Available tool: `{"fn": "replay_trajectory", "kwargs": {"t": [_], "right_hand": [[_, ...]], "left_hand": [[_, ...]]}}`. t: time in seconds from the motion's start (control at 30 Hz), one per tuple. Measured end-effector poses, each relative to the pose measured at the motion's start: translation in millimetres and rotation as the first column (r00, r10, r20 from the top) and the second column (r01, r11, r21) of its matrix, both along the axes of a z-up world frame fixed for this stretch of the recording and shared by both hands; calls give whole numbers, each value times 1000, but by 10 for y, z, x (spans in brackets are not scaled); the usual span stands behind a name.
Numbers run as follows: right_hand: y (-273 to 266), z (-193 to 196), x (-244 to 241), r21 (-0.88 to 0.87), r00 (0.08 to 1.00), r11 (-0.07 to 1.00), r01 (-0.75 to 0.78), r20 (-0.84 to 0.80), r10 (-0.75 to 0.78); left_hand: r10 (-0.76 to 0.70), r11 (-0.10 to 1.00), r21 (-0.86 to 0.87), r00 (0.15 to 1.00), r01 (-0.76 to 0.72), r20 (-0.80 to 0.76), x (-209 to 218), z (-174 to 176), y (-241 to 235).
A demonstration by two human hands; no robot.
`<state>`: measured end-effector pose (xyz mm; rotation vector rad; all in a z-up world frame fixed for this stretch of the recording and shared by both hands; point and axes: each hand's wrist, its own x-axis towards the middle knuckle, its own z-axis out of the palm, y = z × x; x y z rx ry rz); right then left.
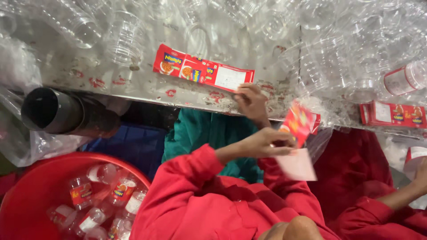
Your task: The person applies adhesive labels to clear plastic bottles by hand, taking one label at a time from a stack and wrapping it around the center of each bottle before placing them in a red container.
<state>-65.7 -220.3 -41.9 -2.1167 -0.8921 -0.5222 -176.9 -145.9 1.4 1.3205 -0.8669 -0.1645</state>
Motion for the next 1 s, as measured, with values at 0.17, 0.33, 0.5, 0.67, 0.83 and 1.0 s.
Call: {"fn": "replay_trajectory", "kwargs": {"t": [0.17, 0.33, 0.5, 0.67, 0.83, 1.0], "right_hand": [[-369, 586, -745, 326, 843, 900, 288, -532, -77], [19, 630, -1502, 13, 964, 1000, 17, -264, -13], [142, 605, -1689, 256, 812, 914, 314, -571, -119], [98, 499, -1606, 9, 931, 960, 278, -247, -268], [12, 6, -1464, 604, 773, 743, 287, -604, 192], [-686, -67, -1118, 846, 644, 102, 523, -471, 603]], "left_hand": [[574, 698, 403, 799, -592, 180, -271, -5, 1002], [638, 758, 427, 694, -493, -333, -479, -301, 1101], [549, 836, 214, 773, -506, -317, -447, -371, 979], [642, 647, 315, 718, -695, 267, -453, -117, 1028], [641, 667, 315, 736, -675, 221, -517, 96, 1037], [707, 684, 237, 707, -690, 20, -492, -134, 1009]]}}
